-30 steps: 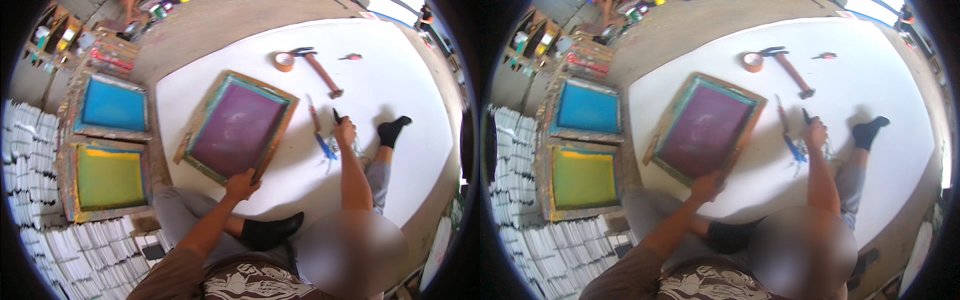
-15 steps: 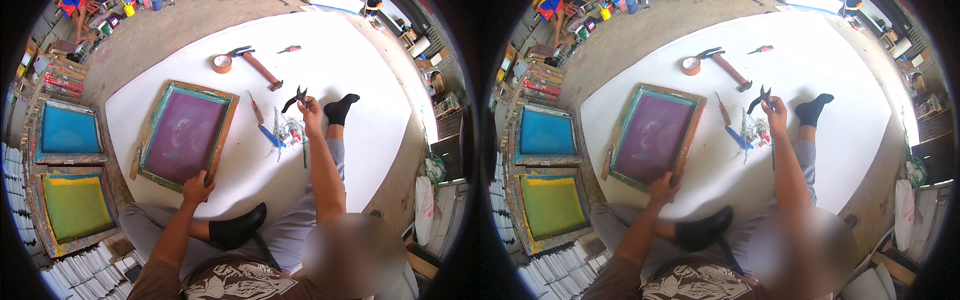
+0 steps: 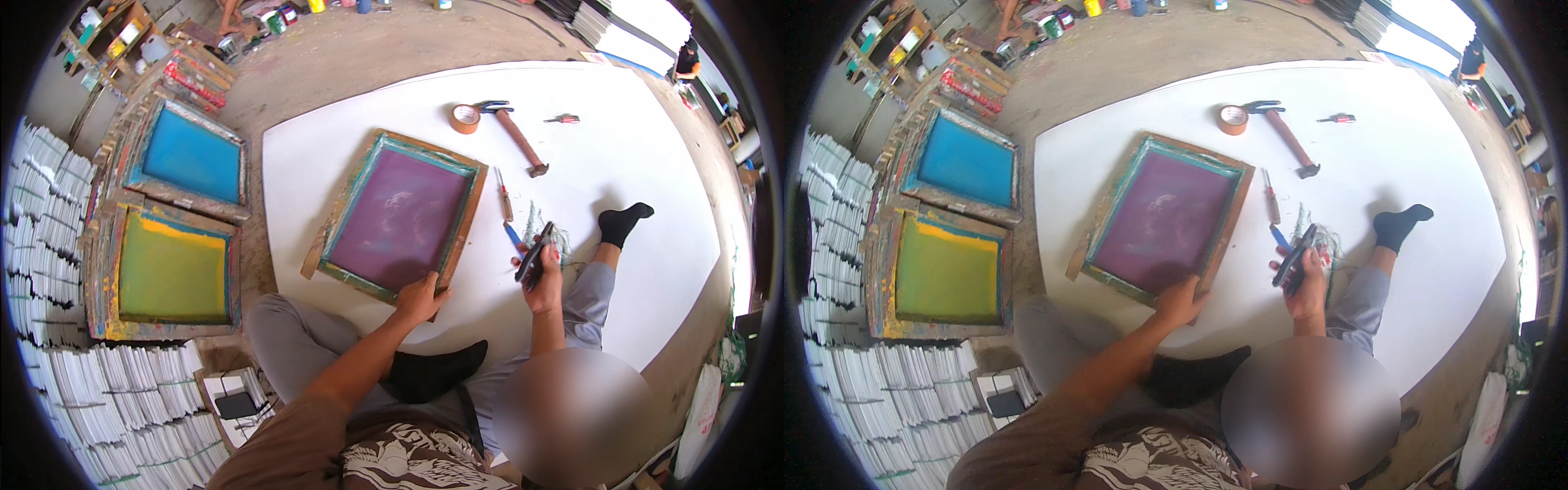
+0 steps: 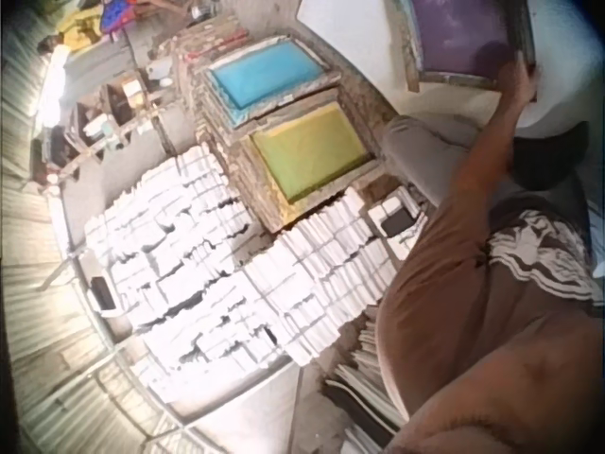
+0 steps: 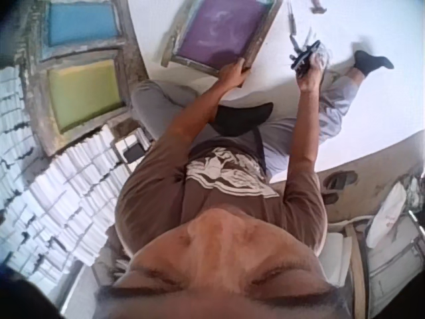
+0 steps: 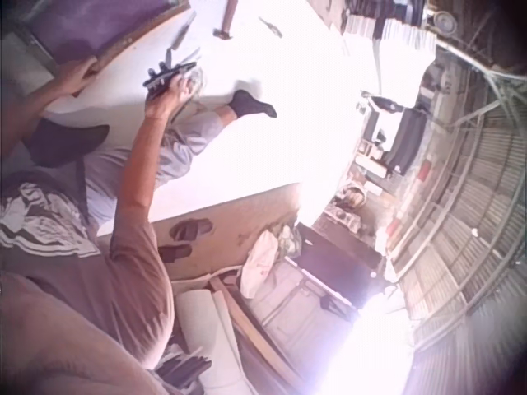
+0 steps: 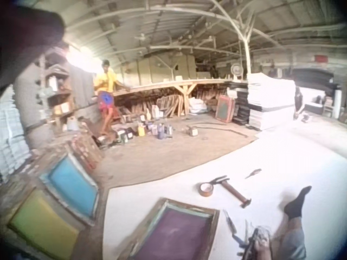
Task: The person sits on the floor and uses a small tool to scrape the edges of a purple screen printing frame. They then use pliers to pull out staples from the frame's edge. The person works on the frame's perimeter, removing old staples and cleaning the surface.
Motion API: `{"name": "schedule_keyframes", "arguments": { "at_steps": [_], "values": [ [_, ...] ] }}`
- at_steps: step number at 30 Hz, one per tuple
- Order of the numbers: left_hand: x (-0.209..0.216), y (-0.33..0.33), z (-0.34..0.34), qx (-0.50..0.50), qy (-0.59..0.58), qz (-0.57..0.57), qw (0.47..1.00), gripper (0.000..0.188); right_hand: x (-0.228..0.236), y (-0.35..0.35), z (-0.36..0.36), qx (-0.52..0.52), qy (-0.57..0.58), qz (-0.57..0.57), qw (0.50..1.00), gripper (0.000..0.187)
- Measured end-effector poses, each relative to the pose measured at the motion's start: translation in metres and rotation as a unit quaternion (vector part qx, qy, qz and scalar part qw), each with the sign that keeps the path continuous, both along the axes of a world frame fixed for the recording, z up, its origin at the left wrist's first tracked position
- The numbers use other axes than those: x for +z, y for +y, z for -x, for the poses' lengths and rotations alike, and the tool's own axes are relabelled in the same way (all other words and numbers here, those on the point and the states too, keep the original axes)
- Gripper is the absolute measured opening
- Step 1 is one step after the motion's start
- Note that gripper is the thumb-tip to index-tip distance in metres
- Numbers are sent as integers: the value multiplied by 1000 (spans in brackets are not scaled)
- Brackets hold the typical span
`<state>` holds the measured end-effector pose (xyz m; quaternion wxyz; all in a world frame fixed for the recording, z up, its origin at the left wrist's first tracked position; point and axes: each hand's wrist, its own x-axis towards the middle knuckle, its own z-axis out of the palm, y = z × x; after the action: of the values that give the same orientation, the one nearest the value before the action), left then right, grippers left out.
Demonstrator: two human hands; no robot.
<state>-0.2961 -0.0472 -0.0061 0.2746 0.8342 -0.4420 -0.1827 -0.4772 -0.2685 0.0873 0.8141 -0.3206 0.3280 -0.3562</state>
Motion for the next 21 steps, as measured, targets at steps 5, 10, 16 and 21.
{"name": "schedule_keyframes", "arguments": {
  "at_steps": [5,10,16,21],
  "values": [
    [14,29,-69,78,-163,140,974,38,-32,54,3,113,163,-69,978,37],
    [31,115,-175,251,-261,-75,929,64,-55,83,-8,173,192,-66,964,30],
    [25,131,-187,251,9,-149,956,76,-38,94,-36,231,168,-78,955,31],
    [28,140,-171,225,20,-96,969,67,-30,120,-61,304,183,-59,933,37]
  ]
}}
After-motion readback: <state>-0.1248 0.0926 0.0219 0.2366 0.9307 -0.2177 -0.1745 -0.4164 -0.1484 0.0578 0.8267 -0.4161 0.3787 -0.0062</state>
